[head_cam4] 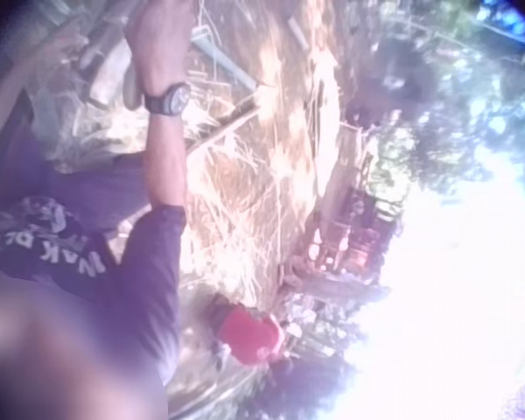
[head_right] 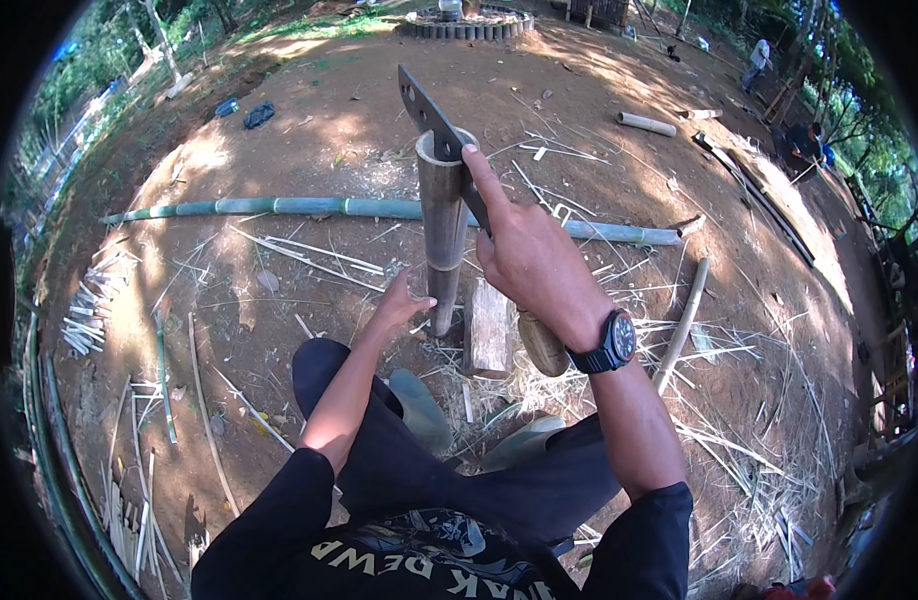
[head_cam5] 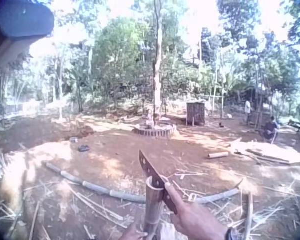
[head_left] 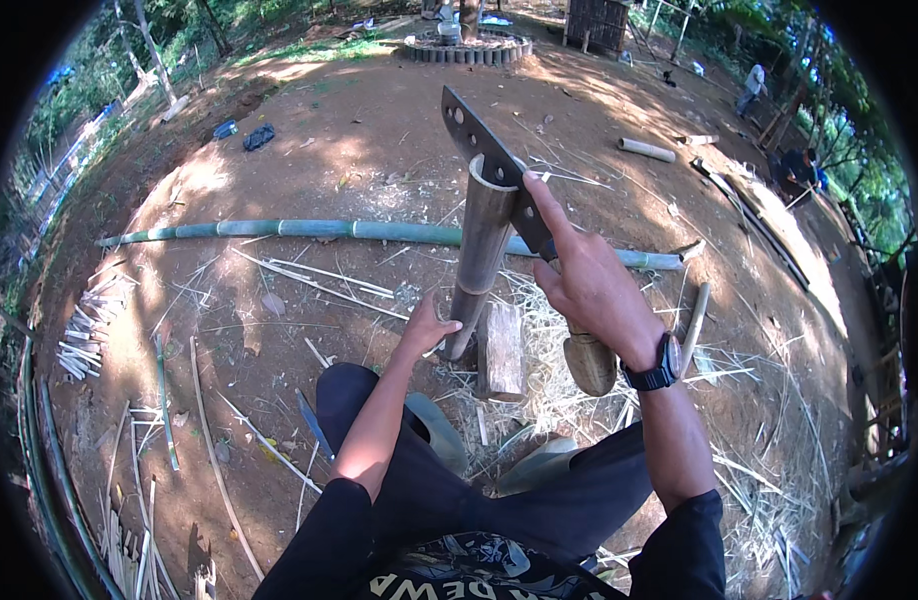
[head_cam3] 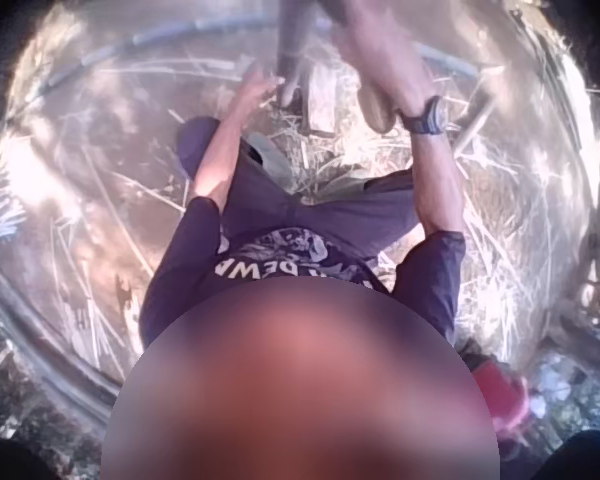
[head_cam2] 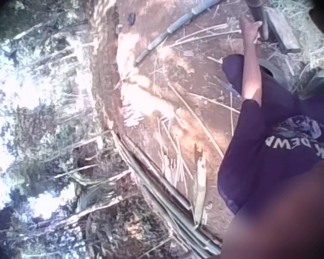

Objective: The person sits on the ground and uses a machete to split a section of bamboo. They first split the bamboo lengthwise into two halves, then further split one of the halves into thinner strips. The person handles the bamboo pieces and the machete throughout the process.

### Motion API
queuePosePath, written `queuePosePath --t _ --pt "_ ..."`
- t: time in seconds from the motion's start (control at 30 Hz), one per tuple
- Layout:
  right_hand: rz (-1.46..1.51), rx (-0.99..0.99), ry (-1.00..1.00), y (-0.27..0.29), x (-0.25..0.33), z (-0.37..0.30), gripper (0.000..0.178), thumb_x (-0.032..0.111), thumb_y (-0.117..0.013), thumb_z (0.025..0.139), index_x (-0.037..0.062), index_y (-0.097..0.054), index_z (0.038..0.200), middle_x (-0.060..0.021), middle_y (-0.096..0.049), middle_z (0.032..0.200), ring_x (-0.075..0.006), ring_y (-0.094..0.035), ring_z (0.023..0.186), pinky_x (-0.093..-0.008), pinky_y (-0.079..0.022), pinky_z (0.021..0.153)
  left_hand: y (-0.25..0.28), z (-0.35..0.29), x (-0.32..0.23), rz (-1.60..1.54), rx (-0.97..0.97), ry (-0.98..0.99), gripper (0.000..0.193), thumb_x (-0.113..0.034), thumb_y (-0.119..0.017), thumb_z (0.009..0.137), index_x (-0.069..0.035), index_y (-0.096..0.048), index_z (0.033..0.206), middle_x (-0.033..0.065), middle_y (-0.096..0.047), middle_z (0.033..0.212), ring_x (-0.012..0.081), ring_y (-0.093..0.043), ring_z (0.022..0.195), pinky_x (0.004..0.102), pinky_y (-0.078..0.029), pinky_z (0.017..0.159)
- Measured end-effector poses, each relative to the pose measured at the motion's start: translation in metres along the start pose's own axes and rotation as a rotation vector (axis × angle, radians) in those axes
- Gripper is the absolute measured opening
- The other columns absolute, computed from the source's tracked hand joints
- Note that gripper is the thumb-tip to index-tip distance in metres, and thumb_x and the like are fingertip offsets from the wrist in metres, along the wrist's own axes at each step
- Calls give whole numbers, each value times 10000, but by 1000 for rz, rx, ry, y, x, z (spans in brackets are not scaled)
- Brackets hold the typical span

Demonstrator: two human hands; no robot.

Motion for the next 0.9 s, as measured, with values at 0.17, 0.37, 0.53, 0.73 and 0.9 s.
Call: queuePosePath --t 0.17,0.37,0.53,0.73,0.9 --pt "33 13 -29 -9 9 2 847 20 -566 809 108 -154 1545 -281 -642 788 -450 -648 731 -531 -505 695 -5 -14 -51 -323 -79 -96 887 -248 -850 728 33 -357 1409 251 -470 1382 357 -490 1282 439 -400 1073" --pt "37 67 -144 -12 12 -12 872 39 -627 845 149 -133 1555 -314 -647 980 -474 -639 902 -517 -492 773 -8 -12 -48 -276 -174 -112 782 -235 -840 721 -6 -427 1344 232 -587 1247 370 -582 1175 448 -462 991" --pt "149 -124 -133 -5 7 -36 863 77 -681 837 93 -176 1537 -286 -649 1037 -428 -649 954 -490 -493 822 -16 -9 -46 -251 -174 -70 764 -244 -842 707 -19 -445 1319 233 -615 1213 386 -600 1149 455 -480 967" --pt "468 16 -462 -29 -23 -84 673 154 -709 821 3 -392 1395 -257 -662 911 -406 -676 859 -434 -506 774 -19 -14 -37 -200 -221 -89 788 -252 -836 710 -19 -426 1341 251 -620 1201 399 -607 1132 459 -492 948" --pt "527 -47 -473 -28 -36 -105 600 153 -714 817 -38 -456 1324 -202 -648 862 -283 -641 729 -387 -501 689 -19 -16 -49 -148 -186 -153 751 -217 -837 716 -18 -441 1323 249 -616 1192 395 -617 1109 457 -506 923"
Point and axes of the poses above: each hand's wrist, its own z-axis towards the middle knuckle, its own y-axis out of the back of the hand, x = y × z, the point moved 8 cm from there along z, towards the middle knuckle
